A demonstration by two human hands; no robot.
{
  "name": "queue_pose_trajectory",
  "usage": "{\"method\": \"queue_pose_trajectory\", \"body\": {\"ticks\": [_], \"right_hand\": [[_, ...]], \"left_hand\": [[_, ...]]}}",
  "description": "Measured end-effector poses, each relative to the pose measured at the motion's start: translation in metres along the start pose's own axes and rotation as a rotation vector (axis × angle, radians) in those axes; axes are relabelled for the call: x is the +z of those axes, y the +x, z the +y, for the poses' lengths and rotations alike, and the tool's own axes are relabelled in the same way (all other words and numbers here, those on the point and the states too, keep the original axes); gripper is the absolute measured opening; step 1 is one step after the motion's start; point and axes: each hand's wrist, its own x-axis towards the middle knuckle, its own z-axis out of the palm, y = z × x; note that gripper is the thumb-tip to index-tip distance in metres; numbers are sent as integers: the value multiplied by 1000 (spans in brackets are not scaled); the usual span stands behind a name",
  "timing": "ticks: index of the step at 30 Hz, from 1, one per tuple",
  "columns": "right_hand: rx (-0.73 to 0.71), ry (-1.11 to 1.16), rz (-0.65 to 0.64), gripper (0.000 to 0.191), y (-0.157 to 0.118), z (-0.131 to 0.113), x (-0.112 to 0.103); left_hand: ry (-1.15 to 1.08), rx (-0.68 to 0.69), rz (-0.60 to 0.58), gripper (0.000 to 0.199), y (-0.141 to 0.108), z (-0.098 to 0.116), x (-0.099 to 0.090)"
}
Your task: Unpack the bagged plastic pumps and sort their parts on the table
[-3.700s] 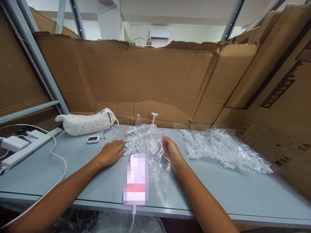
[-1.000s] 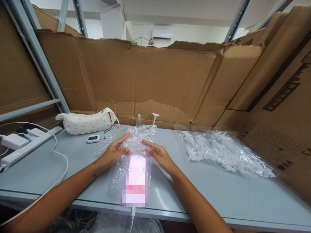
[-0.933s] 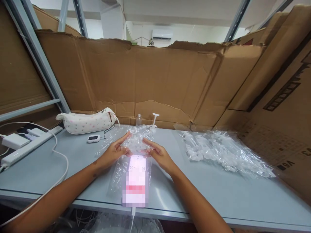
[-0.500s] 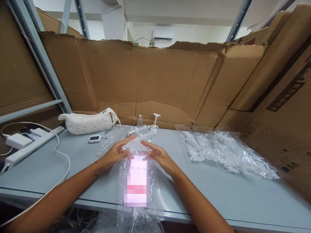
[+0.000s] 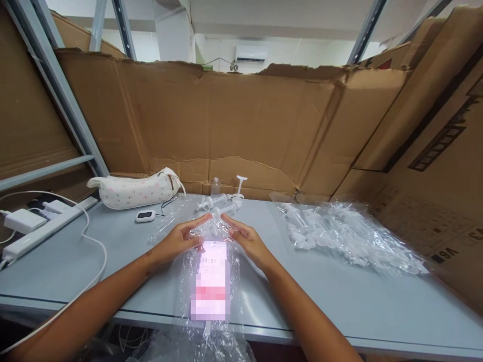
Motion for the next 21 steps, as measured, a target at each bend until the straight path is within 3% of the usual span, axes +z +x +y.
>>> {"method": "queue_pose_trajectory", "body": {"ticks": [4,8,12,15,21], "right_hand": [[-1,30,-69,56,-2,-3,1],[25,-17,-154,49,-3,-6,3],[10,-5,-113,46,-2,-6,2],[-13,28,-85,47,-2,-4,-1],[27,45,-180,49,-3,-4,0]], "left_hand": [[-8,-1,35,63,0,2,-2],[-27,-15,20,65,0,2,-4],[-46,-1,31,72,-1,5,-3],[12,-47,-20,66,-2,9,-2],[82,-107,8,57,-3,15,0]]}}
